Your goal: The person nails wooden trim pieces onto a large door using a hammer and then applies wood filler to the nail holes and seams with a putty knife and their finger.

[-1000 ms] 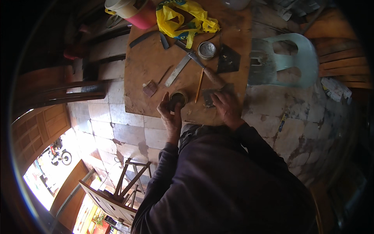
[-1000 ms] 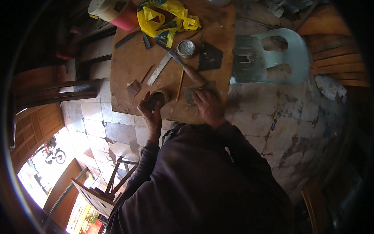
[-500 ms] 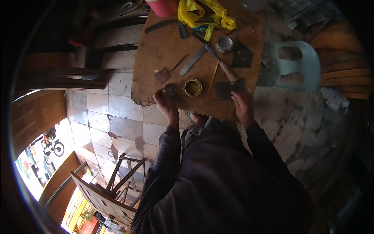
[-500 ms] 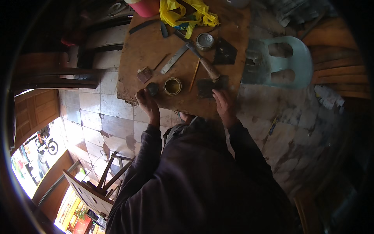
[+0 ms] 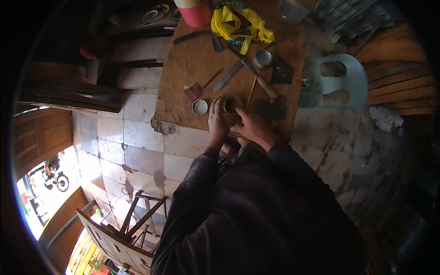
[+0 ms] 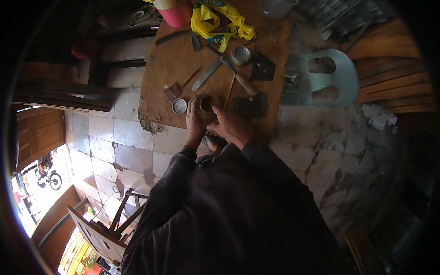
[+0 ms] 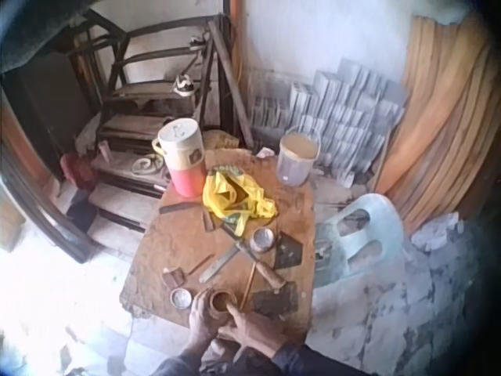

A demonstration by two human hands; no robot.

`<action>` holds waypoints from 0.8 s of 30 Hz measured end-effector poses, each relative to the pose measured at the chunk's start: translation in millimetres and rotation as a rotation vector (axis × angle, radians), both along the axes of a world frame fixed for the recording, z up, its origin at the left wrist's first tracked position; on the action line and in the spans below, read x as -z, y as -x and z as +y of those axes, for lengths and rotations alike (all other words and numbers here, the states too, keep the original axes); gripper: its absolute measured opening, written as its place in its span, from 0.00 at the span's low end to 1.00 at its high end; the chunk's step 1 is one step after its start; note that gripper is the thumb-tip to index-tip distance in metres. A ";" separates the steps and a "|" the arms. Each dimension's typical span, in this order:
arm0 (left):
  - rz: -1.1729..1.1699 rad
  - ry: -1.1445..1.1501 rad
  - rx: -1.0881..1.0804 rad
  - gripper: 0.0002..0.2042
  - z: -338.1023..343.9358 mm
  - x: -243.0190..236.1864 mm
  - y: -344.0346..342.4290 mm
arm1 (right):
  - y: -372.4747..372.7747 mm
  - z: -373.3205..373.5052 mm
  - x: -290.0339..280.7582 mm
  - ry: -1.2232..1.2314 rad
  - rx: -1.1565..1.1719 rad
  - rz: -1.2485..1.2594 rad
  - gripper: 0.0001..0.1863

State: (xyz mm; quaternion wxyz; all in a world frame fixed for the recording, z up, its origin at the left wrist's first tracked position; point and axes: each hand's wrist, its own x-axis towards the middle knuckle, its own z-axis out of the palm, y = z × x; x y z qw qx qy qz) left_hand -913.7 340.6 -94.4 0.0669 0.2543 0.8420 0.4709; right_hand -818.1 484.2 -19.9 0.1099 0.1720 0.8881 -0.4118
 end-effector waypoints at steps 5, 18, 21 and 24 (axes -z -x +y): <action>0.314 -0.045 0.316 0.40 -13.0 -20.0 -4.9 | 17.6 14.2 -10.1 -0.094 -0.318 -0.146 0.32; 0.306 -0.012 0.267 0.41 -31.3 -40.1 -9.6 | 6.5 16.1 -13.1 0.072 -0.436 -0.090 0.27; 0.261 0.010 0.277 0.41 -34.1 -45.9 -12.4 | 6.1 12.2 -13.1 0.274 -0.304 -0.216 0.34; 0.215 0.022 0.203 0.40 -35.8 -44.8 -13.4 | 1.9 1.6 -12.1 0.438 -0.165 -0.133 0.32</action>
